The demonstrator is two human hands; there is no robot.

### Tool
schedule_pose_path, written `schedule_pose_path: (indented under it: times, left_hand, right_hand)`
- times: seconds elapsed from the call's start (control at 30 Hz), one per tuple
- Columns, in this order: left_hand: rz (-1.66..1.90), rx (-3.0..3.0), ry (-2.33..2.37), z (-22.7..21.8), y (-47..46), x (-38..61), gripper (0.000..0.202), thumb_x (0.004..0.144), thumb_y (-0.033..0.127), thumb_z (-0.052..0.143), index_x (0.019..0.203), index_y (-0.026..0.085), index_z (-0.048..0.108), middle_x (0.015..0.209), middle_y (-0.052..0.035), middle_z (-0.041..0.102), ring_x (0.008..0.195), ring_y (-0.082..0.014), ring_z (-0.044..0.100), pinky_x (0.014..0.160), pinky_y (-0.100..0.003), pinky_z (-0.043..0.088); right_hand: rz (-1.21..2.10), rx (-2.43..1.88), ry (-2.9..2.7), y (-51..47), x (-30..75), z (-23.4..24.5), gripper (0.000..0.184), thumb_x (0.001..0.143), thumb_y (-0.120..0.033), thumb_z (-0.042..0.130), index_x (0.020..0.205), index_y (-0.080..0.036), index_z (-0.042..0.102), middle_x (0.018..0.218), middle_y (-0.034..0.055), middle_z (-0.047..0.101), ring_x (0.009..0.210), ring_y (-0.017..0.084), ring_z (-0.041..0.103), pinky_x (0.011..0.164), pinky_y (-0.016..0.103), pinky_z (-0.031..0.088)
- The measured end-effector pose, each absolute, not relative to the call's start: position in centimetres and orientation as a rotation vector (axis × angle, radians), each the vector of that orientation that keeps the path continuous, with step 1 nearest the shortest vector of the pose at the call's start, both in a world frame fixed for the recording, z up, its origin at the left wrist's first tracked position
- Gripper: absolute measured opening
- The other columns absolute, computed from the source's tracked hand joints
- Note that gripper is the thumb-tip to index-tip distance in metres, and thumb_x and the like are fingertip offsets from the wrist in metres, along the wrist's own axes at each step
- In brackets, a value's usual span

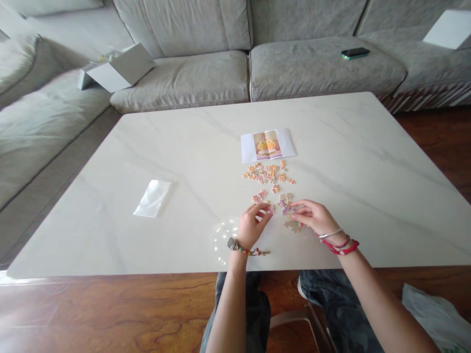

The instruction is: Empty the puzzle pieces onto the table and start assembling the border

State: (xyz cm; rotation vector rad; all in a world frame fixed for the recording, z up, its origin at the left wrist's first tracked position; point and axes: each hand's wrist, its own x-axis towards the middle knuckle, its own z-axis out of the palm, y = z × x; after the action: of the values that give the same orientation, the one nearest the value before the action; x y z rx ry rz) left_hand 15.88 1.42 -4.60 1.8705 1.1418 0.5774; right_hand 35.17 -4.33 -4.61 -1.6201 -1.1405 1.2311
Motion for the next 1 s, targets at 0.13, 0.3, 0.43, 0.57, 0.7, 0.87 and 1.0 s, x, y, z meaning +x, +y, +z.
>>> schedule_pose_path:
  times: [0.13,0.3,0.43,0.57,0.7,0.87,1.0]
  left_hand:
    - [0.393,1.889,0.904,-4.5,-0.2,16.7,0.020,0.074,0.028,0.052,0.093,0.020,0.053,0.083,-0.0005,0.060,0.070,-0.0087,0.056,0.058,-0.018,0.045]
    - [0.344,2.110,1.053,-5.6,-1.4,17.2,0.013,0.077,0.024,0.048,0.087,0.022,0.054,0.078,0.0005,0.057,0.072,-0.0105,0.054,0.067,-0.022,0.044]
    - [0.320,2.192,1.188,-5.9,-1.7,17.6,0.012,0.076,0.021,0.048,0.086,0.023,0.053,0.089,-0.0012,0.054,0.074,-0.0110,0.054,0.066,-0.022,0.043]
    - [0.322,2.167,1.213,-5.7,-1.7,17.8,0.017,0.075,0.020,0.049,0.091,0.022,0.052,0.088,-0.0008,0.054,0.073,-0.0112,0.054,0.066,-0.023,0.043]
    - [0.325,2.154,1.194,-5.8,-1.5,17.8,0.013,0.076,0.021,0.048,0.087,0.022,0.055,0.086,-0.0007,0.054,0.072,-0.0105,0.053,0.067,-0.022,0.043]
    - [0.324,2.140,1.216,-5.9,-1.4,17.8,0.014,0.075,0.021,0.050,0.086,0.022,0.058,0.085,-0.0007,0.054,0.073,-0.0107,0.053,0.067,-0.022,0.043]
    - [0.281,2.151,1.222,-5.6,-1.6,18.0,0.015,0.075,0.019,0.049,0.086,0.022,0.059,0.083,-0.0012,0.056,0.074,-0.0115,0.054,0.068,-0.022,0.043]
  right_hand:
    - [1.232,-1.670,-1.246,-5.2,32.5,-5.2,0.020,0.068,-0.027,0.056,0.085,-0.017,0.061,0.066,0.0025,0.065,0.050,0.012,0.058,0.052,0.024,0.048]
    - [0.746,-1.767,-1.648,-6.0,32.4,-5.8,0.022,0.071,-0.014,0.052,0.088,-0.020,0.063,0.078,0.0044,0.065,0.068,0.015,0.060,0.067,0.028,0.047]
    - [0.515,-1.726,-1.862,-6.2,33.1,-6.0,0.023,0.074,-0.011,0.048,0.089,-0.020,0.062,0.085,0.0055,0.061,0.078,0.016,0.056,0.073,0.028,0.045]
    - [0.517,-1.728,-1.945,-6.0,33.1,-6.2,0.020,0.076,-0.012,0.046,0.087,-0.020,0.061,0.085,0.0051,0.058,0.077,0.015,0.055,0.073,0.028,0.045]
    - [0.552,-1.729,-1.961,-5.9,33.2,-6.3,0.018,0.075,-0.011,0.047,0.083,-0.018,0.062,0.083,0.0050,0.057,0.076,0.014,0.055,0.072,0.027,0.045]
    - [0.540,-1.734,-1.959,-5.9,33.2,-6.5,0.015,0.076,-0.013,0.048,0.080,-0.016,0.062,0.080,0.0054,0.056,0.074,0.014,0.054,0.071,0.027,0.045]
    - [0.518,-1.734,-1.945,-6.0,33.2,-6.7,0.015,0.077,-0.015,0.047,0.077,-0.016,0.062,0.080,0.0057,0.057,0.073,0.014,0.054,0.070,0.027,0.044]
